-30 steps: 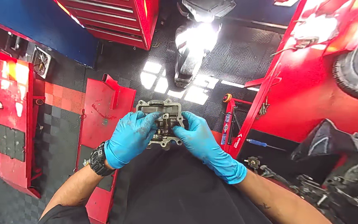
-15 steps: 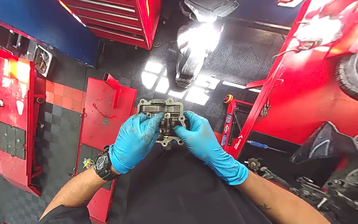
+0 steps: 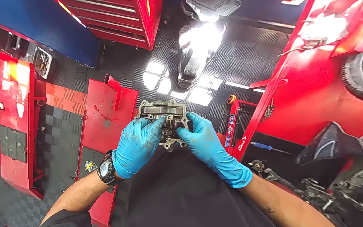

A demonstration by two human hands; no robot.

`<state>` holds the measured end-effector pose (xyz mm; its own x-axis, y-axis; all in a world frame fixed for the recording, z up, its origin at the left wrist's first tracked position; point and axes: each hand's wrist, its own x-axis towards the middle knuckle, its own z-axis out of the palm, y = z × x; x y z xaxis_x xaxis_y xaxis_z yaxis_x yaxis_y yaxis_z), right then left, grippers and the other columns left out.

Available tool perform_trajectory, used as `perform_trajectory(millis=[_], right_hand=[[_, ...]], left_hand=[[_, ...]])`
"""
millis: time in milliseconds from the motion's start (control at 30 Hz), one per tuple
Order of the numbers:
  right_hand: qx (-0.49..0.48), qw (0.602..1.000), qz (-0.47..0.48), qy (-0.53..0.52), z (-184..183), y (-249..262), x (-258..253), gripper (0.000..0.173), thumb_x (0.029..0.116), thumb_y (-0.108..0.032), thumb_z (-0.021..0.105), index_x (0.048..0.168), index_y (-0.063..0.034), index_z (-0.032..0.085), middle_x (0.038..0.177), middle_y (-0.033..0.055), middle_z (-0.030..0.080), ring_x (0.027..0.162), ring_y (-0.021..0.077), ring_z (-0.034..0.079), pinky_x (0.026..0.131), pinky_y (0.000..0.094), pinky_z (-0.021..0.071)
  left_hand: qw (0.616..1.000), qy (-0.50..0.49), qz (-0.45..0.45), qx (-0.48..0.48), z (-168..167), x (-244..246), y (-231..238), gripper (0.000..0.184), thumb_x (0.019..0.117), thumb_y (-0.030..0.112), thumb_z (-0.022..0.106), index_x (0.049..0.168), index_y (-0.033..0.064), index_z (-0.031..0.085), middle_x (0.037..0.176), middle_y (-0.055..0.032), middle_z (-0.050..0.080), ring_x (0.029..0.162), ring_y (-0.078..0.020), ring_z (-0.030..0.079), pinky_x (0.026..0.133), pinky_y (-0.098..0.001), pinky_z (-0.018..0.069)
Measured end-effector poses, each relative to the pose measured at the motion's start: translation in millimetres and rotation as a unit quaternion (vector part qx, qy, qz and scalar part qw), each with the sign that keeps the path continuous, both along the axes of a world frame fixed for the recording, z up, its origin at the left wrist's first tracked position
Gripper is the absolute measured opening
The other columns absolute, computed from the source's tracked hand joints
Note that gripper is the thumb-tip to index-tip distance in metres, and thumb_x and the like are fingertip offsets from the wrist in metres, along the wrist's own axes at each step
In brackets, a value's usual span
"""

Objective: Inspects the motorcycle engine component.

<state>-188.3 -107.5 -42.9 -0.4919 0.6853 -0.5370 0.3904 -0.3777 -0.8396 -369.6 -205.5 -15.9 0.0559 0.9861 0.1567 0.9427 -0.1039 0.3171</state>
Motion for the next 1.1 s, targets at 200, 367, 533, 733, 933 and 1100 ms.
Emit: perform_trajectory(millis=[200,367,533,733,933,1100], right_hand=[[-0.001,1.0,-0.014,0.015,2,1,0,0.033,0.0848,-0.008,0.065,0.118,-0.0063,0.067,0.1,0.0012,0.074,0.087,0.0056,0.072,0.074,0.0247,0.0615],[0.019,0.998,-0.045,0.046,6,4,2,0.031,0.0857,-0.006,0.065,0.117,-0.0057,0.067,0.1,0.0012,0.074,0.089,0.0051,0.072,0.076,0.0237,0.0616],[0.024,0.996,-0.046,0.074,11,7,2,0.03,0.0865,-0.002,0.065,0.116,-0.0046,0.067,0.1,0.0017,0.074,0.089,0.0062,0.072,0.077,0.0235,0.0621],[0.027,0.996,-0.003,0.09,8,15,8,0.03,0.0865,0.0,0.063,0.116,-0.0047,0.067,0.098,0.0008,0.075,0.088,0.0052,0.072,0.077,0.0226,0.0618],[0.155,0.987,0.044,-0.024,9,26,27,0.056,0.091,-0.039,0.071,0.14,-0.0153,0.057,0.118,-0.0004,0.072,0.103,0.0067,0.07,0.086,0.0296,0.0612],[0.349,0.937,0.013,-0.002,17,5,21,0.026,0.0917,-0.031,0.07,0.109,-0.0113,0.074,0.157,0.0202,0.044,0.147,0.0291,0.041,0.116,0.044,0.0409]], left_hand=[[0.989,-0.133,0.048,-0.037,4,-14,0,0.031,0.0919,0.019,0.072,0.121,0.007,0.071,0.098,-0.0036,0.078,0.097,-0.0215,0.071,0.087,-0.0417,0.0559],[0.917,-0.35,0.164,-0.102,-2,-54,-3,0.077,0.0908,0.04,0.074,0.151,0.0037,0.043,0.139,-0.0089,0.062,0.12,-0.0162,0.063,0.102,-0.0368,0.0532],[0.726,-0.629,0.162,-0.225,-18,-44,-1,0.038,0.0956,0.003,0.062,0.132,-0.0005,0.053,0.112,-0.0054,0.073,0.103,-0.0136,0.072,0.093,-0.0333,0.0609],[0.685,-0.683,0.133,-0.218,-36,-40,-4,0.026,0.093,-0.004,0.057,0.117,0.0035,0.06,0.102,-0.0002,0.075,0.093,-0.0107,0.073,0.087,-0.0325,0.0625],[0.68,-0.707,0.173,-0.09,-50,2,-5,0.026,0.0915,-0.009,0.058,0.117,-0.0033,0.061,0.103,-0.0053,0.076,0.096,-0.0135,0.074,0.09,-0.0353,0.0625],[0.707,-0.667,0.233,0.027,-56,42,5,0.028,0.0919,-0.01,0.057,0.12,-0.0102,0.057,0.106,-0.0092,0.073,0.101,-0.0132,0.072,0.094,-0.0332,0.061]])
